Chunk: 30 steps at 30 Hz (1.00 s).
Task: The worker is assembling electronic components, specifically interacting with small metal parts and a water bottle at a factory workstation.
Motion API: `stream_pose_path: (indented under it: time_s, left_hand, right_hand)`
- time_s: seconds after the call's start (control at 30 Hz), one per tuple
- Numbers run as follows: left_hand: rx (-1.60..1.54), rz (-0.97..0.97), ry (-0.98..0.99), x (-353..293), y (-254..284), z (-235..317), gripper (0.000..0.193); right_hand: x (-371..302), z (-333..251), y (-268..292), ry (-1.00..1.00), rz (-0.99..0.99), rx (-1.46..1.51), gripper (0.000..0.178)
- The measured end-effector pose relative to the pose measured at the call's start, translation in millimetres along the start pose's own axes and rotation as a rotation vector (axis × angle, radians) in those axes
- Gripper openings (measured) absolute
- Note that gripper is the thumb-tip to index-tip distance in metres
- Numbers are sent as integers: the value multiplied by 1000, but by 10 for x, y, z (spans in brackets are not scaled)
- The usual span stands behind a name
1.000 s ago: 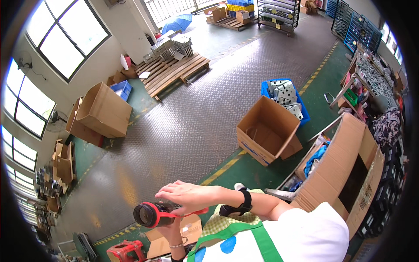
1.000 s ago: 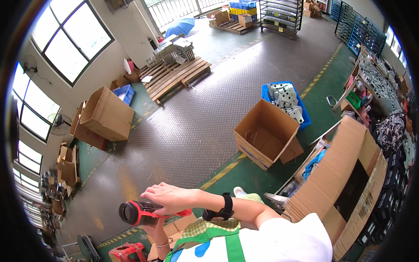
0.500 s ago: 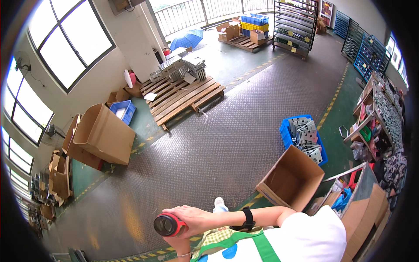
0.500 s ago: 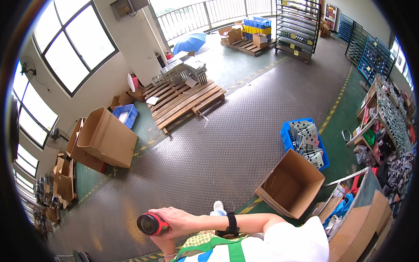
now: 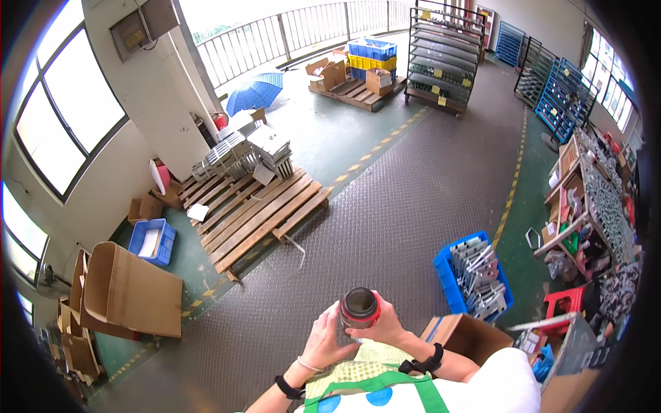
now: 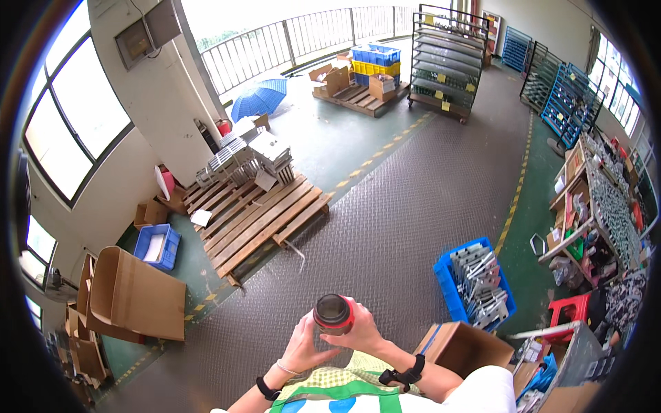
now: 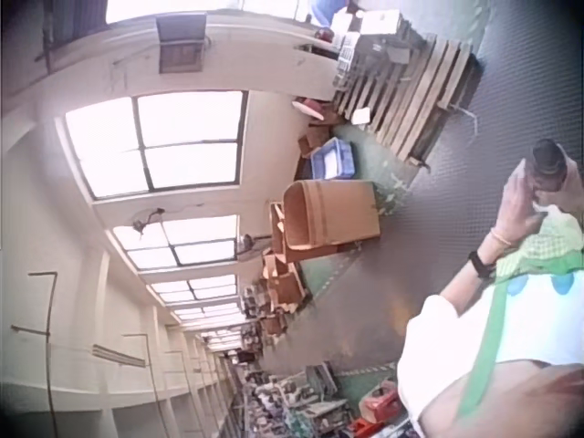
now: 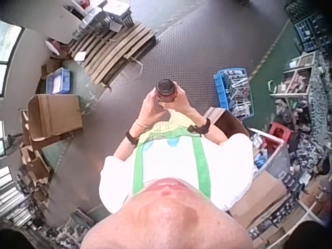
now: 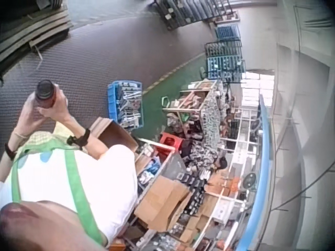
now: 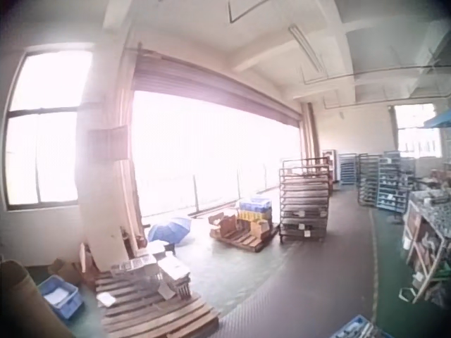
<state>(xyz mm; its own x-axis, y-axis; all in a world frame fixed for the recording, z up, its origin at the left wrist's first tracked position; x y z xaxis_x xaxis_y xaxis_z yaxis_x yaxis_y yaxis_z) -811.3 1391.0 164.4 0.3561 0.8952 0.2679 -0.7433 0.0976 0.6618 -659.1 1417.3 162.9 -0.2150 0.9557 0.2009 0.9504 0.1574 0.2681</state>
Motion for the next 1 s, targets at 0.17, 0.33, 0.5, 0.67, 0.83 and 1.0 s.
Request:
stream_pose_path:
  time_s: [0.17,0.33,0.5,0.67,0.83,1.0]
  left_hand:
    - [-464,-148,699,546,121,-1762,54]
    - [-780,255,1205,888,810,-2869,33]
    - [-593,377,1547,1452,899,-4035,24]
    - [-568,249,1220,3898,772,-4937,18]
    - [-382,-49,680,6934,846,-5332,30]
    - [-324,21,658,8590,837,-6243,26]
  right_hand:
    - [1479,554,784,-9,127,-202,63]
    - [2933,1128,1541,-68,213,-186,60]
    - [4448,1731,1977,-107,353,-239,51]
    - [5969,2019,2367,-167,507,-182,49]
    - [7463,2485,2854,-197,501,-217,50]
    - [9152,3049,3215,-219,465,-275,51]
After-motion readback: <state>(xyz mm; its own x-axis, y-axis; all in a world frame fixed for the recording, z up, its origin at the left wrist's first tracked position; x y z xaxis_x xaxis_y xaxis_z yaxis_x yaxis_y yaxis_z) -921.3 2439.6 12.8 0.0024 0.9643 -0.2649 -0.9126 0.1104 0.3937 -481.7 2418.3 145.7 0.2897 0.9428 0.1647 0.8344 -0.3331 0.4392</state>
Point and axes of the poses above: each hand's wrist, its own x-axis towards the middle knuckle, its own y-axis out of the back of the hand, z = x × y, the point moved 4 cm from there along x, towards the middle knuckle
